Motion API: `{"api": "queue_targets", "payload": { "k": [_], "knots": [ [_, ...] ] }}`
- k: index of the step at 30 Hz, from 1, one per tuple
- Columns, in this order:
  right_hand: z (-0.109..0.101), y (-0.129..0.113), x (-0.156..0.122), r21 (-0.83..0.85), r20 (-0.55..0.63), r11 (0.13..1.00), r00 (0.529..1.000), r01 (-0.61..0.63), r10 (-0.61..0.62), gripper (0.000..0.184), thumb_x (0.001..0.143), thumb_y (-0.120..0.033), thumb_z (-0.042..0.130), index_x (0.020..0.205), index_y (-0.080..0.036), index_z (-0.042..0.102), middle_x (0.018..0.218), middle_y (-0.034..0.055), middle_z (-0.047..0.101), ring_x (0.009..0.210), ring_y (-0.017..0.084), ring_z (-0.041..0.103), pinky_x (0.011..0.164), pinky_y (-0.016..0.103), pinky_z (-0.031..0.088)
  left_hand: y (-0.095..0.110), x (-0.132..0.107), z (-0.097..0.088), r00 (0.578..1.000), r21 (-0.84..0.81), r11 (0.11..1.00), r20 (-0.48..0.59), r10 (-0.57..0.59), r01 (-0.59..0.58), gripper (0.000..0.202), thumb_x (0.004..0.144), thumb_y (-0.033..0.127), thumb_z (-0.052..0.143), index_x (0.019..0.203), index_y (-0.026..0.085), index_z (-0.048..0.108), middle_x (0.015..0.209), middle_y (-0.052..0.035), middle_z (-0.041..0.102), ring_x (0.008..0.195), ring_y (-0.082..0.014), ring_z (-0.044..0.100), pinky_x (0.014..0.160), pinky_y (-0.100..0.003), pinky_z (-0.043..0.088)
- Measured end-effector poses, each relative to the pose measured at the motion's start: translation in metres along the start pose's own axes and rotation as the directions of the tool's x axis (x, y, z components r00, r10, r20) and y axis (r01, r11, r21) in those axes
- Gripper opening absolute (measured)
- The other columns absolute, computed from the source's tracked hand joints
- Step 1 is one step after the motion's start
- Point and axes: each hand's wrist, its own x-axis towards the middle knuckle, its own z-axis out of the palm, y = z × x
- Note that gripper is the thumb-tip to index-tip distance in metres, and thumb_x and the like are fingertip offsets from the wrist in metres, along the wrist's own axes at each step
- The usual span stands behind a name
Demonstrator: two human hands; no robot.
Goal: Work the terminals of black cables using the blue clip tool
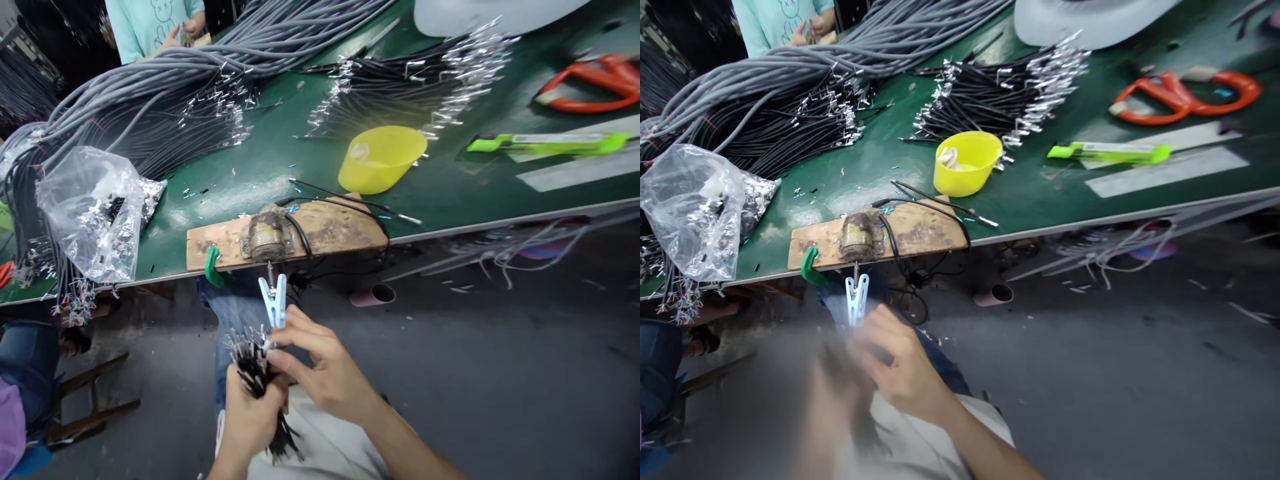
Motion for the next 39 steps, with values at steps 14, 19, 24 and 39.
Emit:
{"api": "queue_targets", "payload": {
  "k": [14,19,24,39],
  "knots": [
    [0.028,0.022,-0.021,0.489,0.003,0.806,0.925,-0.333,0.381,0.029,0.085,-0.035,0.051,0.064,-0.017,0.059,0.065,0.0034,0.055,0.060,0.015,0.049,0.057,0.029,0.040,0.000,0.009,-0.002,0.997,-0.216,0.974,0.028,-0.065,0.070,0.041,0.060,0.055,0.071,0.061,0.019,0.053,0.053,0.0026,0.049,0.034,-0.0023,0.025,0.031,-0.019,0.024],
    [0.017,0.021,-0.017,0.480,-0.053,0.836,0.942,-0.267,0.332,0.027,0.080,-0.043,0.057,0.079,-0.017,0.064,0.072,0.0040,0.056,0.064,0.016,0.051,0.057,0.027,0.043,-0.004,0.015,-0.002,0.994,-0.133,0.987,0.060,-0.088,0.095,0.044,0.060,0.059,0.068,0.052,0.020,0.051,0.035,0.0079,0.030,0.028,-0.0038,0.021,0.028,-0.021,0.018],
    [0.016,0.013,-0.012,0.371,-0.114,0.910,0.963,-0.187,0.245,0.021,0.081,-0.028,0.057,0.062,-0.019,0.057,0.062,0.0026,0.053,0.058,0.015,0.050,0.053,0.027,0.041,0.002,0.011,0.000,0.990,-0.164,0.980,0.101,-0.096,0.112,0.041,0.064,0.053,0.068,0.055,0.018,0.049,0.044,0.0057,0.041,0.031,-0.0021,0.023,0.031,-0.019,0.019],
    [0.002,0.025,0.001,0.719,0.449,0.333,0.773,-0.610,0.448,0.040,0.051,-0.049,0.078,0.056,-0.014,0.060,0.052,-0.0033,0.047,0.047,0.008,0.040,0.046,0.022,0.031,0.020,0.027,-0.005,0.981,-0.019,0.999,0.191,0.035,-0.031,0.031,0.048,0.044,0.080,0.052,0.016,0.069,0.045,-0.0031,0.058,0.044,-0.0148,0.054,0.048,-0.029,0.047]
  ]
}}
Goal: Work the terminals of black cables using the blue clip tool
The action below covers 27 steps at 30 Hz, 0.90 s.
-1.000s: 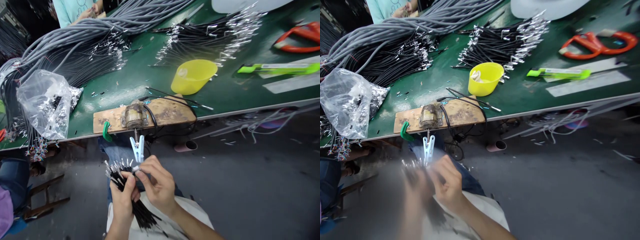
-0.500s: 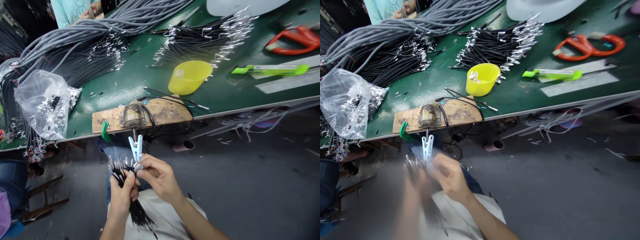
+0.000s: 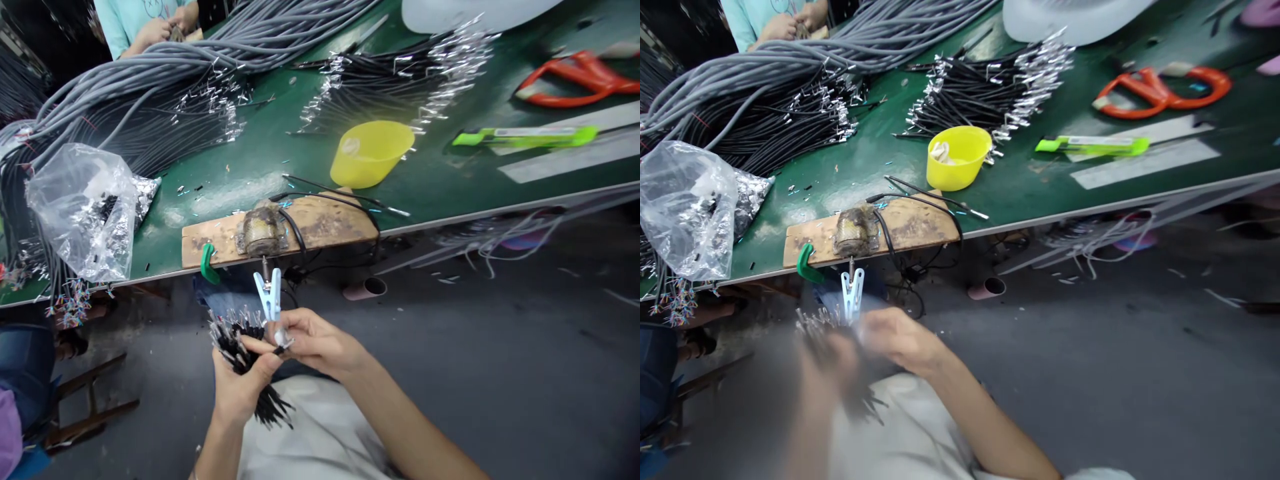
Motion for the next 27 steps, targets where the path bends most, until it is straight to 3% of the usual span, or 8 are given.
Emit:
{"api": "queue_targets", "payload": {
  "k": [2,4,8,13,18,27],
  "knots": [
    [-0.005,-0.005,0.005,0.007,-0.014,0.996,0.996,-0.086,0.086,0.037,0.045,-0.043,0.082,0.049,-0.013,0.060,0.045,-0.0043,0.046,0.041,0.005,0.036,0.042,0.020,0.026,0.002,0.004,0.000,1.000,0.014,1.000,0.014,0.000,0.000,0.030,0.045,0.042,0.082,0.051,0.015,0.070,0.054,-0.0082,0.066,0.056,-0.0211,0.062,0.062,-0.033,0.052],
    [-0.010,-0.010,0.011,0.002,-0.049,0.997,0.996,-0.081,0.081,0.035,0.043,-0.038,0.083,0.046,-0.012,0.060,0.041,-0.0042,0.047,0.038,0.005,0.035,0.039,0.019,0.023,0.001,0.004,0.000,0.998,0.057,0.997,-0.033,0.052,-0.050,0.026,0.048,0.039,0.081,0.055,0.015,0.072,0.057,-0.0085,0.068,0.058,-0.0214,0.063,0.064,-0.033,0.052],
    [-0.010,-0.024,0.025,0.036,-0.127,0.999,0.992,0.031,-0.027,0.036,0.047,-0.044,0.081,0.049,-0.013,0.062,0.040,-0.0064,0.044,0.039,0.003,0.031,0.040,0.018,0.024,0.000,-0.009,-0.002,0.973,0.154,0.974,-0.133,0.189,-0.169,0.016,0.054,0.031,0.078,0.058,0.018,0.070,0.058,-0.0054,0.066,0.056,-0.0199,0.061,0.060,-0.034,0.051],
    [0.011,-0.034,0.037,0.044,-0.159,0.982,0.972,0.182,-0.173,0.042,0.053,-0.055,0.075,0.057,-0.014,0.066,0.050,-0.0014,0.054,0.049,0.008,0.045,0.048,0.020,0.035,0.011,-0.017,-0.001,0.937,0.205,0.948,-0.203,0.284,-0.243,0.008,0.059,0.026,0.076,0.060,0.020,0.070,0.060,-0.0040,0.066,0.061,-0.0211,0.062,0.065,-0.037,0.051],
    [0.021,-0.031,0.039,0.041,-0.207,0.971,0.953,0.234,-0.221,0.038,0.059,-0.052,0.073,0.055,-0.014,0.066,0.050,0.0000,0.057,0.047,0.009,0.046,0.046,0.021,0.036,0.019,-0.009,0.011,0.919,0.176,0.951,-0.263,0.293,-0.253,0.010,0.060,0.027,0.075,0.060,0.019,0.069,0.060,-0.0029,0.066,0.060,-0.0190,0.061,0.062,-0.032,0.049],
    [0.013,-0.022,0.035,0.228,-0.158,0.961,0.980,0.154,-0.119,0.041,0.059,-0.057,0.071,0.061,-0.016,0.070,0.049,-0.0003,0.058,0.045,0.009,0.046,0.049,0.022,0.039,0.023,-0.010,0.015,0.912,0.199,0.948,-0.281,0.299,-0.249,0.010,0.058,0.028,0.076,0.058,0.020,0.070,0.055,-0.0038,0.065,0.054,-0.0200,0.059,0.056,-0.033,0.049]
  ]
}}
